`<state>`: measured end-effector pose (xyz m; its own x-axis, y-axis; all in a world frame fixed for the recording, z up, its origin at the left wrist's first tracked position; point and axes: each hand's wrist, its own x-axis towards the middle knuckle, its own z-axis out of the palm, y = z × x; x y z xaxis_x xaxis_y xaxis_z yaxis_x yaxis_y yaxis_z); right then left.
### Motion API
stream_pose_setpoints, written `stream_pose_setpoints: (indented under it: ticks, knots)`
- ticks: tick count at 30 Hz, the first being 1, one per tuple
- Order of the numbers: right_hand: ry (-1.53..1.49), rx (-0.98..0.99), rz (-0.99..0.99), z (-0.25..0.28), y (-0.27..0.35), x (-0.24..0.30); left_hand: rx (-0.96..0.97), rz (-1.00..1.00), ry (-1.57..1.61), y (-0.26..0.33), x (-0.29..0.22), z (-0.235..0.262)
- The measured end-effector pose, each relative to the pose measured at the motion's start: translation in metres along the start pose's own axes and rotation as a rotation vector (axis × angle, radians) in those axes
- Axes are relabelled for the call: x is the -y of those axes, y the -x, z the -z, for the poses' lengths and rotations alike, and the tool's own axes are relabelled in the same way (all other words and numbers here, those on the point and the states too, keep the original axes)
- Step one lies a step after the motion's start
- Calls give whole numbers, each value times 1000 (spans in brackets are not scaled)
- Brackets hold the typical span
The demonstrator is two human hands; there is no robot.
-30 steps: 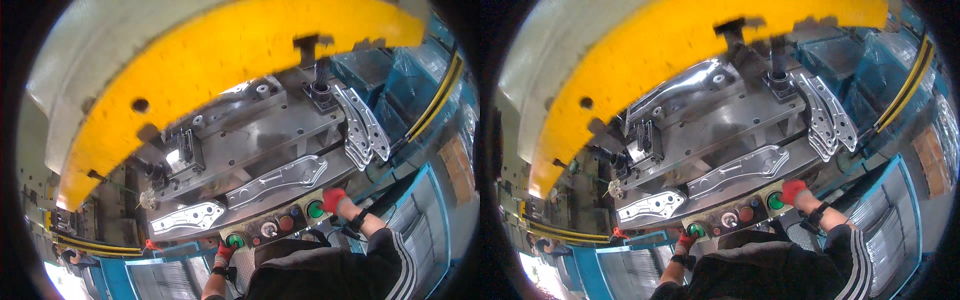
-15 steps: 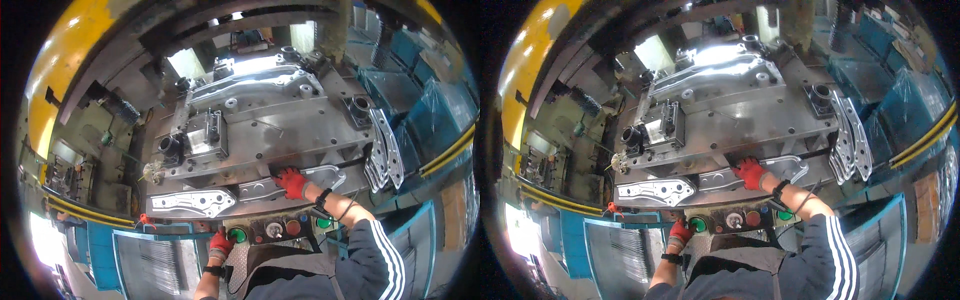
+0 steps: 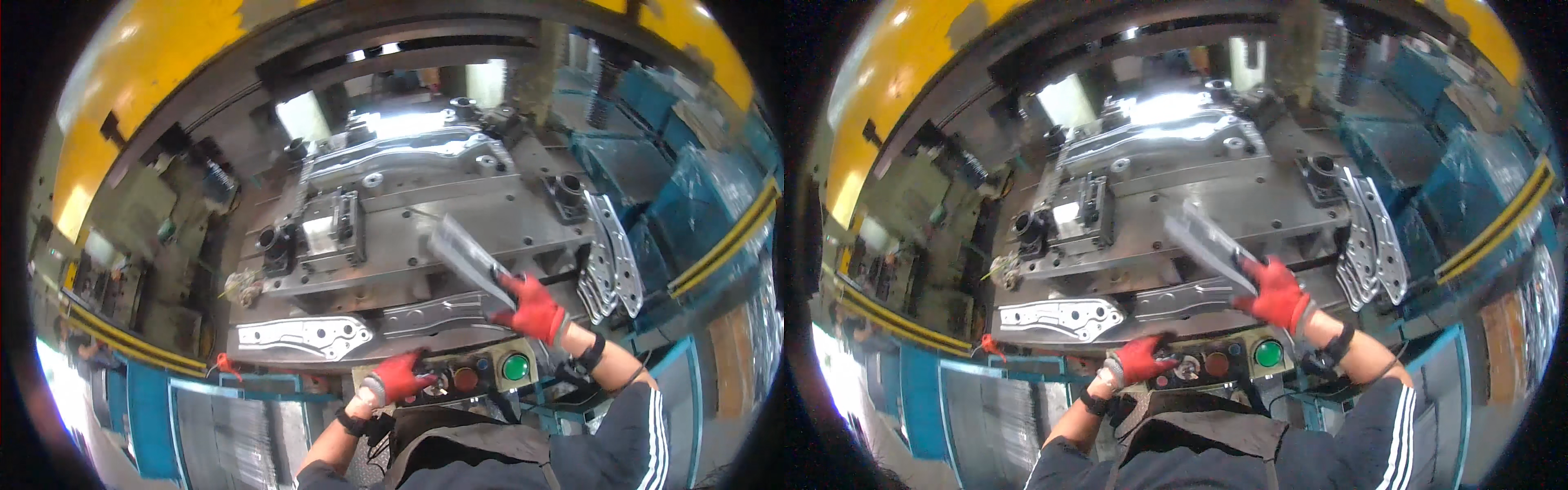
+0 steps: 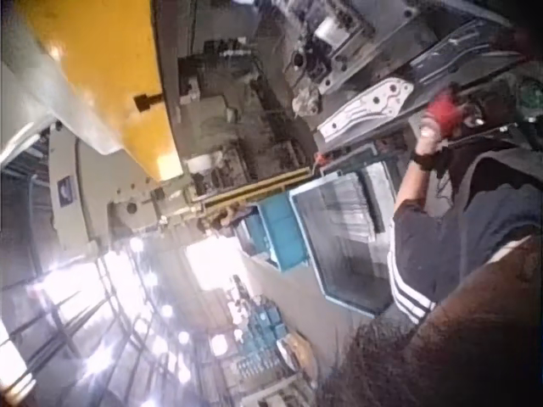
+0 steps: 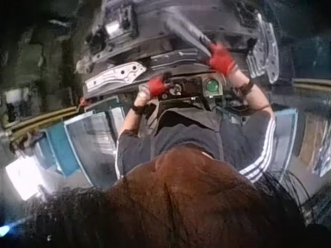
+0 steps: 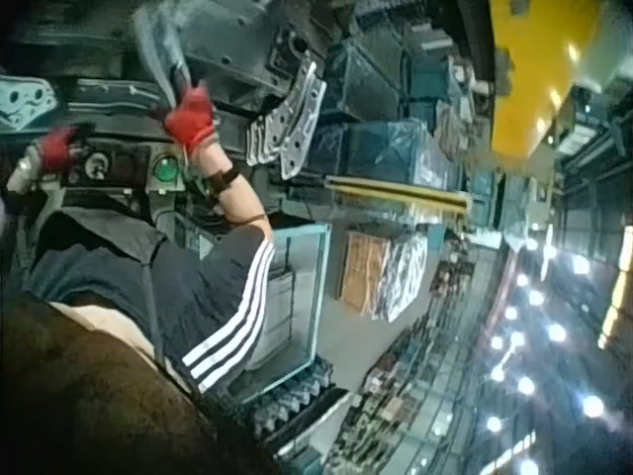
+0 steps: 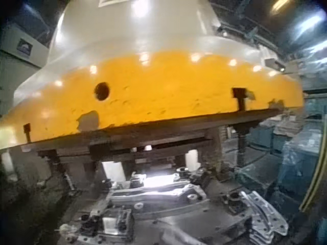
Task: Operate a hydraulic press to stamp metal parts and stack finished parts into a bin.
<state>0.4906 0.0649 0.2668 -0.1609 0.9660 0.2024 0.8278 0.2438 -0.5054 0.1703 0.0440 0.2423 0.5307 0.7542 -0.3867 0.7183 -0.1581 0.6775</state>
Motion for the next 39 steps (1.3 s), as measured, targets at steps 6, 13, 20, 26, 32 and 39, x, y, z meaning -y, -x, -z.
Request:
stream_pose_setpoints:
  ticks: [6,13,20,26,32,39]
  knots:
    - [-1270,40,-352,57,-94,-46,-185,-697,262,-60,-133,11]
    - [-1259,65,-486,74,-167,-60,-389,-563,167,-102,-199,-5]
    - [-1387,118,-473,54,-186,-82,-571,-533,99,-163,-178,-44]
    - [-1290,120,-462,44,-176,-91,-508,-532,-21,-167,-156,-66]
    - [-1459,95,-426,40,-177,-120,-476,-600,-184,-167,-163,97]
    - [-1118,-41,-417,40,-185,-77,-472,34,-944,-297,-119,259]
